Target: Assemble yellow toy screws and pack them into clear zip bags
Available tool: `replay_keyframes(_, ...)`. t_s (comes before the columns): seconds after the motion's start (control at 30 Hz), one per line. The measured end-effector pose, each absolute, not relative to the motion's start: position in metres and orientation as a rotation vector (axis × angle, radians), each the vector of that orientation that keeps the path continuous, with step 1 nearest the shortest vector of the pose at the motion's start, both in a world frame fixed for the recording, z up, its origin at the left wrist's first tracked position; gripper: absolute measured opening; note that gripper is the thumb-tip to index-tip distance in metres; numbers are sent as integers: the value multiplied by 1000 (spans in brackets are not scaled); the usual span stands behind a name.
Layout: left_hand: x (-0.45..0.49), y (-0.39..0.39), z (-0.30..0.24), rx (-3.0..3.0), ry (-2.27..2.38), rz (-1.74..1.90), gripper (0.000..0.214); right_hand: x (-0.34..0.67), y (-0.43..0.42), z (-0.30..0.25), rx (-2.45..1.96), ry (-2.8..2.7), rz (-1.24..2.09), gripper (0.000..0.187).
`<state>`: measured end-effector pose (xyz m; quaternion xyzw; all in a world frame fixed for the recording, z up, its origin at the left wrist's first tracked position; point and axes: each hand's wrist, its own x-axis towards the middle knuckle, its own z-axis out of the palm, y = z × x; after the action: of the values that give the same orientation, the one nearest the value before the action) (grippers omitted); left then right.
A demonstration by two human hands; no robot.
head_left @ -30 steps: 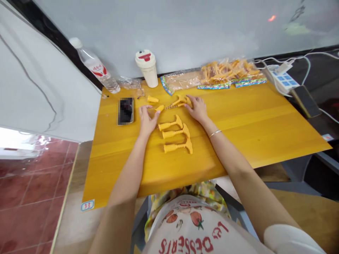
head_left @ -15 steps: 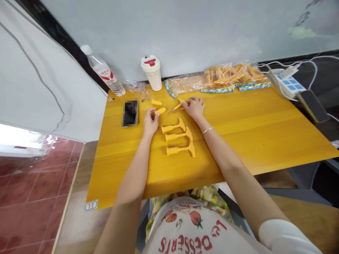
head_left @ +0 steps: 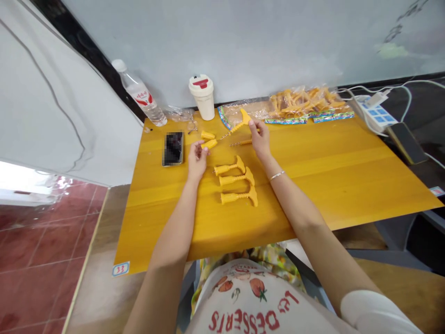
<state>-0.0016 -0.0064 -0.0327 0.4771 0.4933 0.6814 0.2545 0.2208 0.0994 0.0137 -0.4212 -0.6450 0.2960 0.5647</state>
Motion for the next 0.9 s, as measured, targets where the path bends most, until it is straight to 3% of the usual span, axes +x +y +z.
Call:
replay_keyframes(0.53, 21, -17, -9, 1255, 1152, 1843, 43, 207, 46, 33, -960, -1376, 881, 57)
replay_keyframes(0.9, 34, -25, 0, 1332, 1121, 1763, 43, 230, 38, 33, -1023, -1250, 758, 56)
